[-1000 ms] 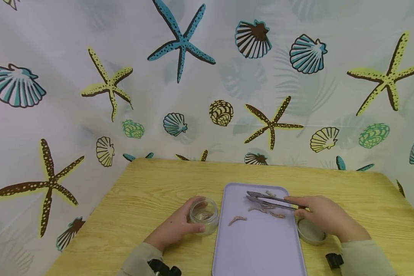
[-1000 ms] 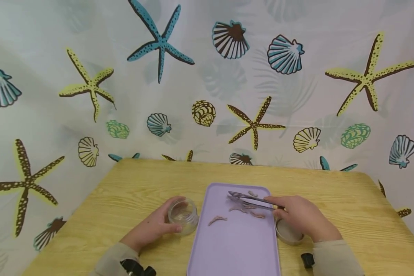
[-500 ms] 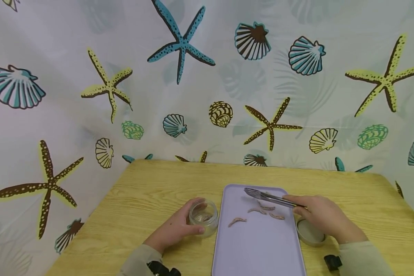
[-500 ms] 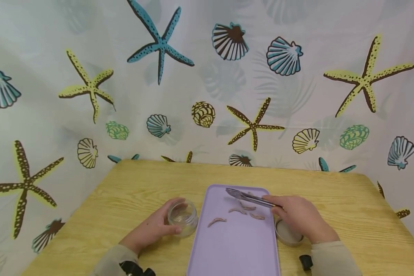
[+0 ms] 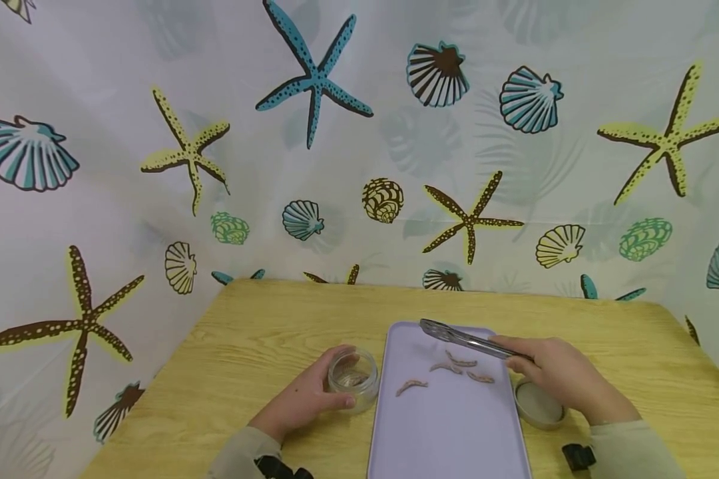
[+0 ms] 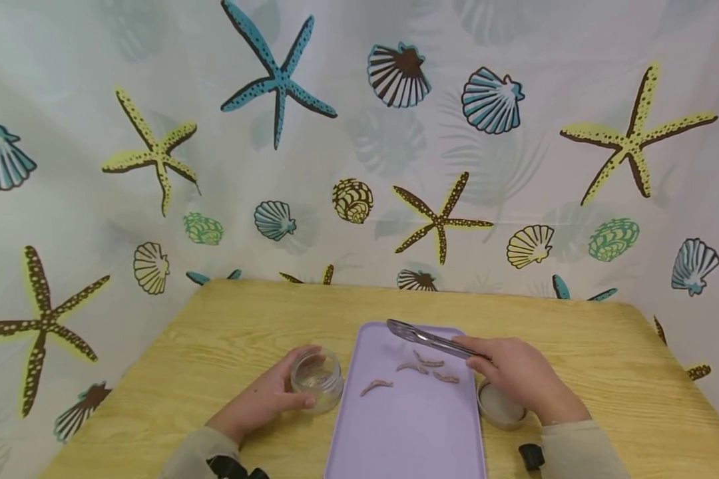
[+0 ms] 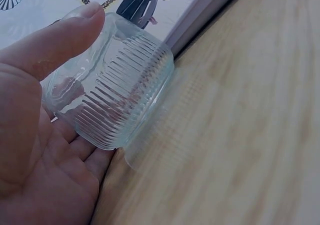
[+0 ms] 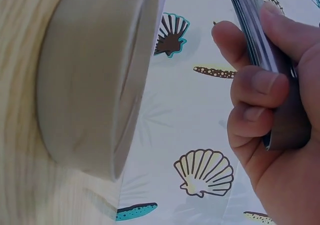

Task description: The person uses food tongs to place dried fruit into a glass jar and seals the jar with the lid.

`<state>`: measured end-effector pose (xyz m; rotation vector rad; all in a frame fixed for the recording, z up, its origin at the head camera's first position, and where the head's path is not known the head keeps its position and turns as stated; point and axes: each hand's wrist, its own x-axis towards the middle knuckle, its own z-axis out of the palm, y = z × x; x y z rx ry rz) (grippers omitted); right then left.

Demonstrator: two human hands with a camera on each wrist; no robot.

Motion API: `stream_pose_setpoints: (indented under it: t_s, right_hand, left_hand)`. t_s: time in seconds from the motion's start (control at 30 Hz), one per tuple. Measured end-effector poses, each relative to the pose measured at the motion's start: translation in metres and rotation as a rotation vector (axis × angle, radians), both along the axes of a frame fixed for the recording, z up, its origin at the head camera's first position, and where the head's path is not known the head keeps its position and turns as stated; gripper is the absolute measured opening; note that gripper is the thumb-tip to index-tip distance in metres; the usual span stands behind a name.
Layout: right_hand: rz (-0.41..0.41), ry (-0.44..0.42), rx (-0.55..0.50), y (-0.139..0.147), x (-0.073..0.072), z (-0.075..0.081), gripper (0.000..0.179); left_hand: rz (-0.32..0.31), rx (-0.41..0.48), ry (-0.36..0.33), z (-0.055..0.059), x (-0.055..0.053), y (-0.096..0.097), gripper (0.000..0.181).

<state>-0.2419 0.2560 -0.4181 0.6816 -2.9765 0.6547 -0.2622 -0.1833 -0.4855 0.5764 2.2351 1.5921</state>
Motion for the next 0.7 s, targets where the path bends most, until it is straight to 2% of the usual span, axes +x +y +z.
stream_pose_setpoints:
  t_s: [0.33, 0.5, 0.7]
  right_hand:
    - [0.032, 0.011, -0.049, -0.005, 0.005, 0.008, 0.043]
    - [0.058, 0.057, -0.044, -0.009, 0.009, 0.01, 0.043]
    - [0.094, 0.082, -0.066, -0.018, 0.014, 0.016, 0.044]
  left_hand:
    - [0.001, -0.028, 0.039, -0.003, -0.001, 0.0, 0.086]
    - [0.001, -0.042, 0.055, -0.006, -0.002, -0.001, 0.084]
    - [-0.001, -0.025, 0.054, -0.005, -0.002, 0.0, 0.085]
